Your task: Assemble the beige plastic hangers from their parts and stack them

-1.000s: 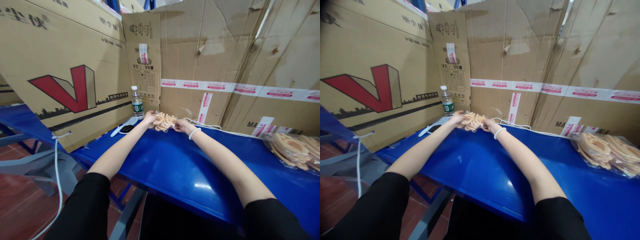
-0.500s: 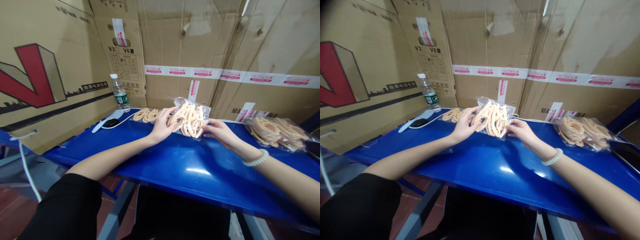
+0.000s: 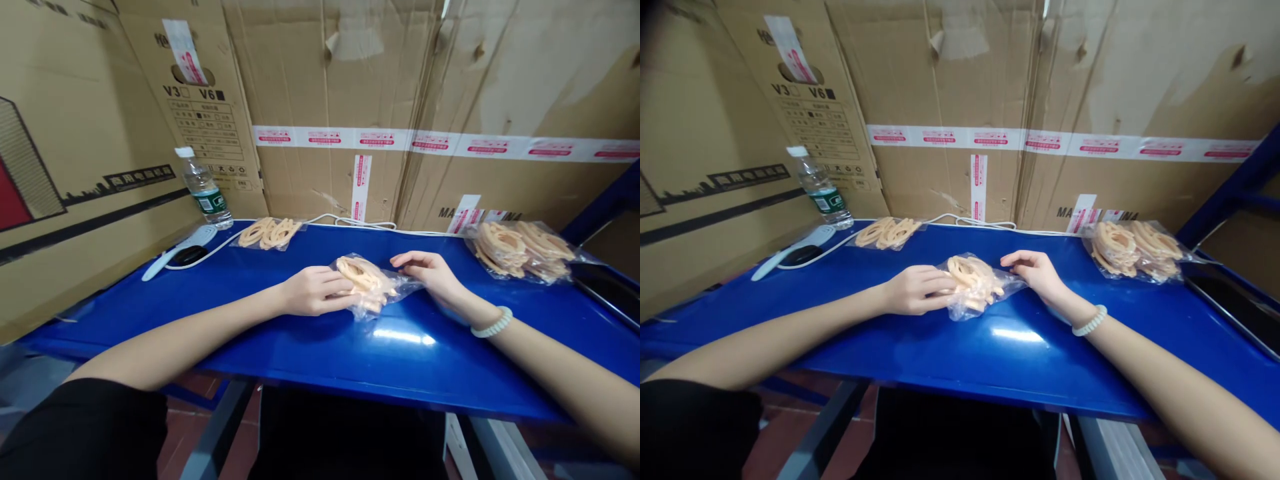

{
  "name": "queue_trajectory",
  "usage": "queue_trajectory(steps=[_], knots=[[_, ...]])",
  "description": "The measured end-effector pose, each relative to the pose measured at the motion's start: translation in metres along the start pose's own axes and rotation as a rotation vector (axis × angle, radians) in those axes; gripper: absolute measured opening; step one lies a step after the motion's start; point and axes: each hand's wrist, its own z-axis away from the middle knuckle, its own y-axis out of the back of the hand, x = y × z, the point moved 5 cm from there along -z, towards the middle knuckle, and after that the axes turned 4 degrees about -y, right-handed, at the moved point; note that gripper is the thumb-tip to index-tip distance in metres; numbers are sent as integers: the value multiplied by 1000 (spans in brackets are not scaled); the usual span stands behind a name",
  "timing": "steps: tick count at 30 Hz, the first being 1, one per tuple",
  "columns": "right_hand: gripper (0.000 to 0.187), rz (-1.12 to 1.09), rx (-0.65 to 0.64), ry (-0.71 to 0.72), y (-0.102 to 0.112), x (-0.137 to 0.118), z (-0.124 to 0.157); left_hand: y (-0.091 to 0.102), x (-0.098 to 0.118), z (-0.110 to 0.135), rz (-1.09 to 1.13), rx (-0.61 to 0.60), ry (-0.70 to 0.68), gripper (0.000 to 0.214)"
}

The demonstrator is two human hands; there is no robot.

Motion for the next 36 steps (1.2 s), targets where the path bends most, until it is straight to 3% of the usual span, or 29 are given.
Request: queue_trajectory(steps=[3,6,10,14,19,23,25,27,29,31,36], knots=[[9,-1,22,23,12,-13,1,1,-1,1,28,-15,31,26],[12,146,-17,175,19,-38,5,4,2,-1,62,-14,36,25],[20,281,-223,303,15,-63,17,8,12,-6,82,19,-2,22],[28,391,-387,361,6,-67,26,8,18,-7,188,53,23,26],[33,509,-477,382,0,-58,27,12,3,-4,333,161,244,23],[36,551,-563,378,-2,-59,29,10,-28,12,295,202,641,15],[37,564,-610,373,-2,-62,31,0,-44,28,255,92,906,17],[38,587,-663,360,-3,-63,35,-13,-55,45,192,-142,1118,24],[39,653,-703,341,-5,-59,39,-24,-60,58,166,-352,1241,30],[41,760,-692,338,-7,-53,41,-32,-60,63,237,-432,1257,29],[41,876,-533,431,-12,-43,44,-39,-50,52,461,-311,1108,20]])
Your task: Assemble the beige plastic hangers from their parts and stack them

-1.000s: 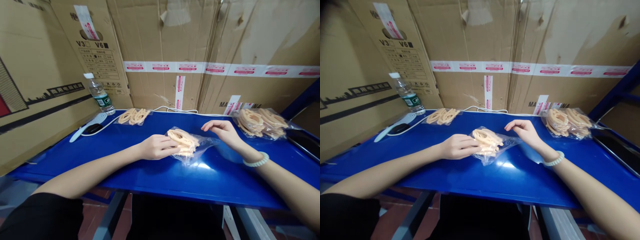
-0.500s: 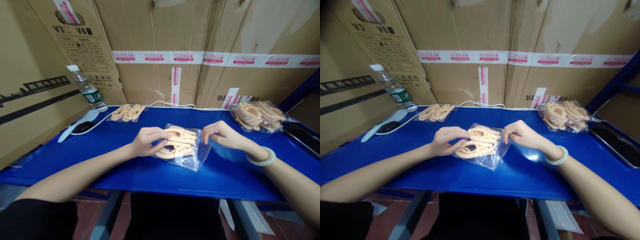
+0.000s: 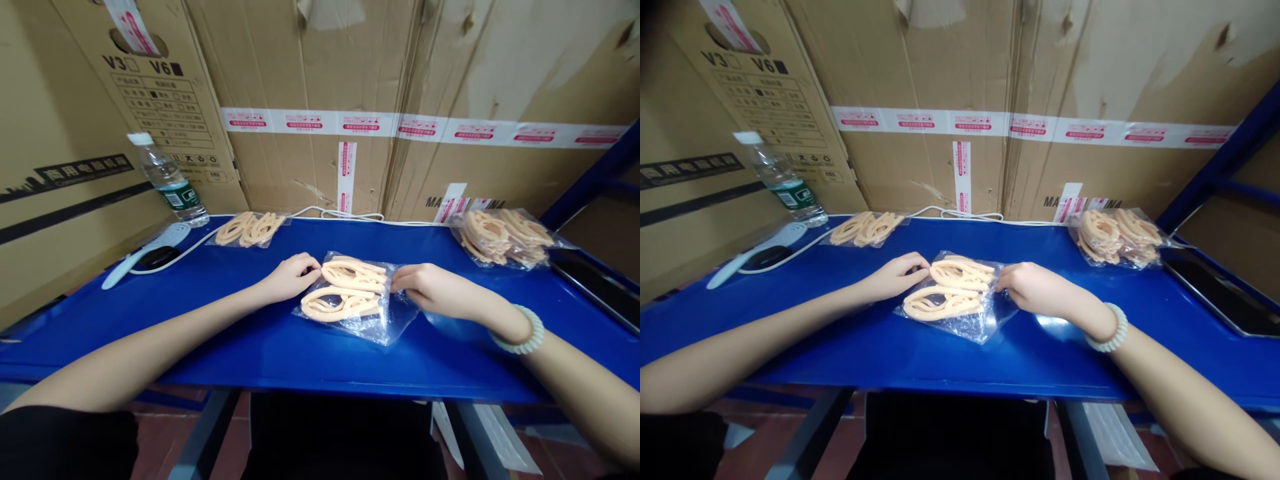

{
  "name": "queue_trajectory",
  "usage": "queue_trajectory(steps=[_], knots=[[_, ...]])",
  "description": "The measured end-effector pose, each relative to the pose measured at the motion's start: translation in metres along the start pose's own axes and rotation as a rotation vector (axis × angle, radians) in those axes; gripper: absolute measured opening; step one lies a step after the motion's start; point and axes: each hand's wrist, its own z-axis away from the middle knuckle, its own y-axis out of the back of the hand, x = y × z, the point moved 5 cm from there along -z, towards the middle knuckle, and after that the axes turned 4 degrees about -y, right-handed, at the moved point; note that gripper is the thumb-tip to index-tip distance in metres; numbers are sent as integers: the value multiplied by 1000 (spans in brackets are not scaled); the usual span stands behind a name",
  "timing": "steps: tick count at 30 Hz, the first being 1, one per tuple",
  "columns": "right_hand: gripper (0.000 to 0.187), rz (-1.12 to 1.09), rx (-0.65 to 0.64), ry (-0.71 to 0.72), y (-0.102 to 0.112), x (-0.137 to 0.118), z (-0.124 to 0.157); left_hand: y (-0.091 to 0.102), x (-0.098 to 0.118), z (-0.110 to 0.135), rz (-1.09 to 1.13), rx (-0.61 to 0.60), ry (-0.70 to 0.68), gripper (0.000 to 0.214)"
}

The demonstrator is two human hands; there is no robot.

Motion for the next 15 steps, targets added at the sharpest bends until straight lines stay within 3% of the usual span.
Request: queue_trajectory(steps=[4,10,15], knots=[[44,5,51,0,3,3,1,0,9,4,164,46,83,17],[51,-38,107,43,10,16,8,4,31,14,812,121,431,20],[31,-79,182,7,-2,30,7,23,57,3,910,195,416,17]])
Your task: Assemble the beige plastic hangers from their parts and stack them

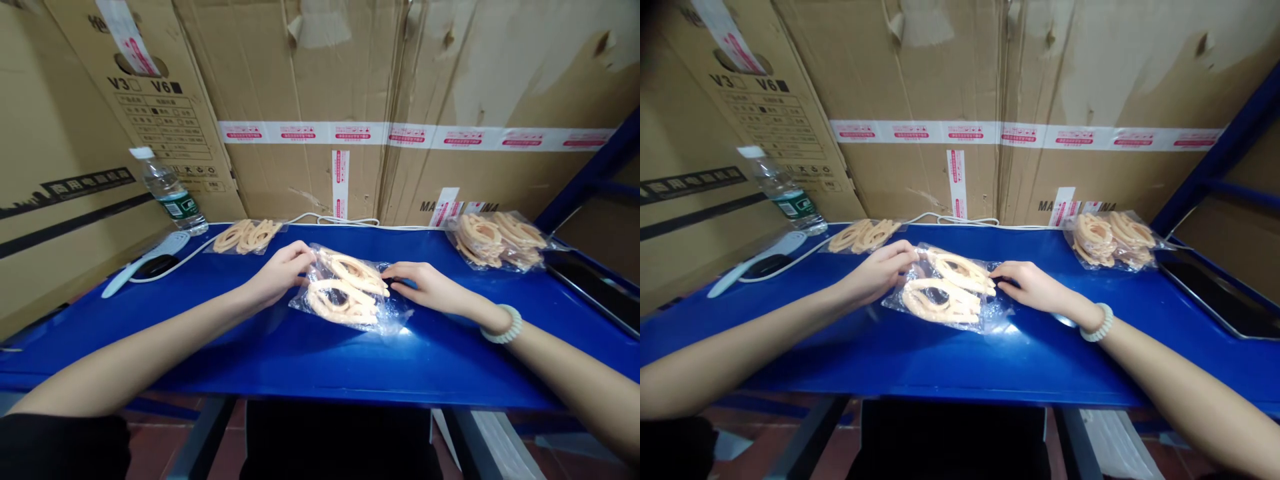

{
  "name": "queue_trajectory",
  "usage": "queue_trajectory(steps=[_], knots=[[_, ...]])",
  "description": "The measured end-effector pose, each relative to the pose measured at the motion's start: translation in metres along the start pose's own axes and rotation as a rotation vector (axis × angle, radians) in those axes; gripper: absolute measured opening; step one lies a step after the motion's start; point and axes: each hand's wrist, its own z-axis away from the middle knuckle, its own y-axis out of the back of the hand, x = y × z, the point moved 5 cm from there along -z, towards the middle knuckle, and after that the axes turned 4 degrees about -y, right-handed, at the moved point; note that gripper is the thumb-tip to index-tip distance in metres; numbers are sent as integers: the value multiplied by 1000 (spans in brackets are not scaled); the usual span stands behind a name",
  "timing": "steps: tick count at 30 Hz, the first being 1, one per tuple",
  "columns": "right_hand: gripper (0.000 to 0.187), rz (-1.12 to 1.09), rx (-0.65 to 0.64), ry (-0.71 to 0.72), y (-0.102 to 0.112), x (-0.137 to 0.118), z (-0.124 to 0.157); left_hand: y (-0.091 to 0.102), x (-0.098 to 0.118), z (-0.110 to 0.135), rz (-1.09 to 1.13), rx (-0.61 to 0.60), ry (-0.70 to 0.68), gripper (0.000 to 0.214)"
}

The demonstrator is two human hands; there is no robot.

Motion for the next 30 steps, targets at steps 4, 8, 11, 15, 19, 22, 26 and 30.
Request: queue_trajectory(steps=[4,8,11,15,19,22,26,30], knots=[[34,-46,82,-31,-9,4,-2,-5,29,-12,-100,49,-103,10],[41,-70,152,-88,-14,3,-2,-13,54,-24,-267,41,-304,10],[46,-75,158,-119,-16,1,-1,-20,66,-28,-315,-5,-456,9],[57,-26,129,-167,-21,0,1,-22,68,-30,-283,-58,-433,12],[68,62,116,-213,-25,4,2,-13,66,-32,-121,-45,-395,12],[80,157,102,-200,-28,4,1,-5,61,-33,-47,-52,-336,15],[91,236,81,-182,-30,4,0,4,66,-32,-19,-85,-326,17],[91,279,49,-188,-34,9,2,16,80,-31,12,-56,-342,15]])
